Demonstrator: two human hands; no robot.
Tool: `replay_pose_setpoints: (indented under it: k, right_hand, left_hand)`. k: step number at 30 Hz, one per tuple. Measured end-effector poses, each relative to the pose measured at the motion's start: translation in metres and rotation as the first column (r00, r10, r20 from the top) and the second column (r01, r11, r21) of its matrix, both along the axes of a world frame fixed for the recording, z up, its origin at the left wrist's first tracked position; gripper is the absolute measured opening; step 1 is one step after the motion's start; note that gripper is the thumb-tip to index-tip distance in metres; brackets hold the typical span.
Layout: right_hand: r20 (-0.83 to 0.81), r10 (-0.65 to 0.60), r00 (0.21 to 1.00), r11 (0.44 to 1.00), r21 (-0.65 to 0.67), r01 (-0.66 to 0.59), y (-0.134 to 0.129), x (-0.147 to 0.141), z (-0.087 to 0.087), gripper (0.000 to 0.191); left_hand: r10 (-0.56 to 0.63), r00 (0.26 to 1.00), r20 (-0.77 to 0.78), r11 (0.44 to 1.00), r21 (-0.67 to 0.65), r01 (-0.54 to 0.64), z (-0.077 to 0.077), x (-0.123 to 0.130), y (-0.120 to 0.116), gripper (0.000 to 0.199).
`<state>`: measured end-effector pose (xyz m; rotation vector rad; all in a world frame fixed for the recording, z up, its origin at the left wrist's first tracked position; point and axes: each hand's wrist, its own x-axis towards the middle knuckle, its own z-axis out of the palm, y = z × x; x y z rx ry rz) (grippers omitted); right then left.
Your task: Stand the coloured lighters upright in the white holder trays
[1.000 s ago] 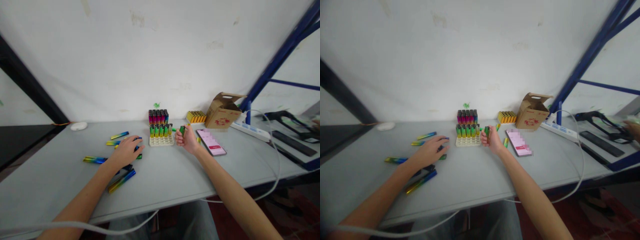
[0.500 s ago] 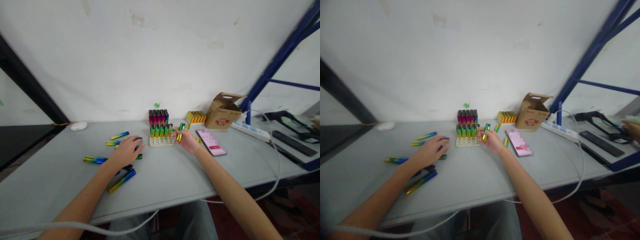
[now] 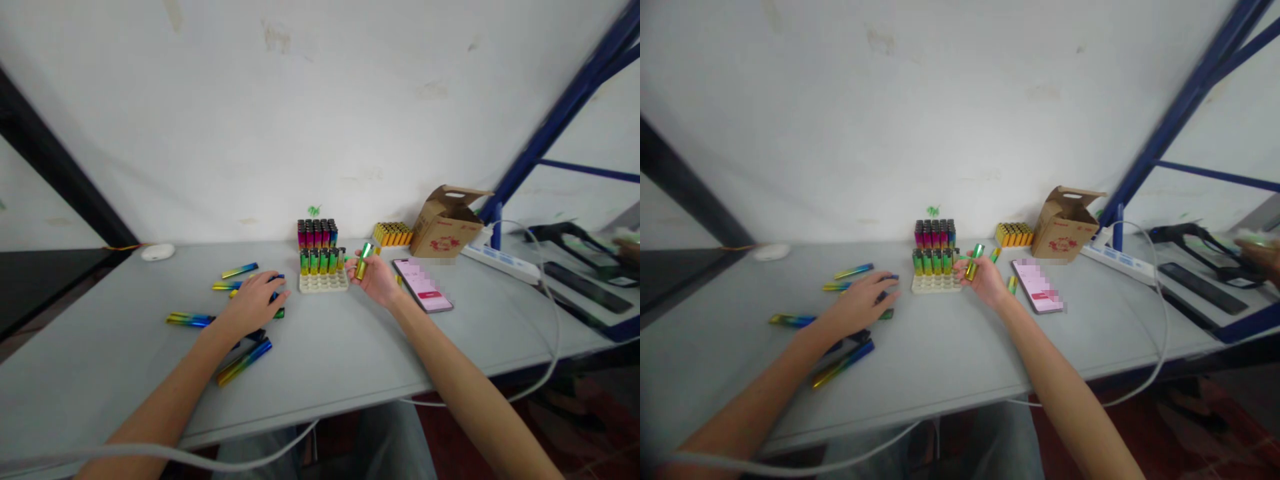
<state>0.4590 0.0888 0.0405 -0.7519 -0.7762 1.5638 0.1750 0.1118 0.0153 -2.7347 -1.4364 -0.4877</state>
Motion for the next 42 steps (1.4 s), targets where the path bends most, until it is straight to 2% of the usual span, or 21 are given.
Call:
replay_pose_setpoints:
  k: [4, 7, 9, 13, 15, 18, 20, 31, 34, 37, 40, 42]
  right_hand:
    - [0.042, -0.013, 0.999, 1.000, -0.003, 0.014, 0.001, 0.000, -0.001, 0.004]
    - [0.133, -0.045, 0.990, 0.995, 0.096, 0.032, 0.002, -0.001, -0.004, 0.013]
    - [0.238, -0.138, 0.961, 0.979, 0.182, 0.095, 0.003, -0.001, -0.007, 0.021]
    - [0.400, -0.375, 0.836, 0.908, 0.343, 0.243, 0.008, 0.001, -0.012, 0.029]
    - [0.402, -0.443, 0.802, 0.880, 0.368, 0.301, 0.010, 0.004, -0.013, 0.039]
    - [0.358, -0.495, 0.792, 0.857, 0.350, 0.378, 0.012, 0.006, -0.014, 0.057]
    - [0.354, -0.514, 0.781, 0.847, 0.353, 0.397, 0.012, 0.007, -0.015, 0.058]
    - [0.419, -0.572, 0.705, 0.805, 0.454, 0.383, 0.010, 0.003, -0.016, 0.038]
    - [0.446, -0.588, 0.675, 0.783, 0.523, 0.337, 0.009, 0.001, -0.018, 0.032]
    - [0.513, -0.605, 0.608, 0.766, 0.583, 0.270, 0.007, -0.001, -0.022, 0.026]
    - [0.580, -0.596, 0.556, 0.775, 0.596, 0.210, 0.007, -0.002, -0.025, 0.023]
    - [0.590, -0.582, 0.559, 0.785, 0.587, 0.197, 0.007, -0.002, -0.026, 0.023]
  left_hand:
    - [0.001, 1.000, -0.027, 1.000, -0.009, -0.002, 0.000, 0.000, 0.000, 0.047]
    - [0.001, 0.999, -0.036, 1.000, -0.012, -0.001, 0.000, -0.001, 0.000, 0.048]
    - [0.003, 0.999, -0.039, 1.000, -0.015, -0.003, 0.000, -0.001, 0.000, 0.048]
    - [-0.001, 1.000, -0.021, 1.000, -0.008, 0.001, -0.001, -0.002, 0.000, 0.046]
    - [-0.009, 1.000, -0.008, 1.000, 0.000, 0.009, -0.004, -0.002, 0.001, 0.045]
    - [-0.025, 1.000, 0.011, 1.000, 0.011, 0.025, -0.007, -0.004, 0.002, 0.044]
    - [-0.027, 1.000, 0.012, 1.000, 0.010, 0.027, -0.008, -0.004, 0.003, 0.044]
    - [-0.018, 0.999, -0.050, 1.000, -0.003, 0.018, -0.004, -0.002, 0.000, 0.044]
    - [-0.021, 0.998, -0.053, 1.000, -0.001, 0.021, -0.004, -0.002, 0.000, 0.044]
    - [-0.024, 0.999, -0.043, 1.000, 0.005, 0.024, -0.005, -0.002, 0.000, 0.043]
    - [-0.025, 0.999, -0.037, 1.000, -0.002, 0.025, -0.005, -0.002, 0.000, 0.042]
    - [-0.025, 0.999, -0.020, 1.000, -0.002, 0.025, -0.005, -0.002, 0.000, 0.042]
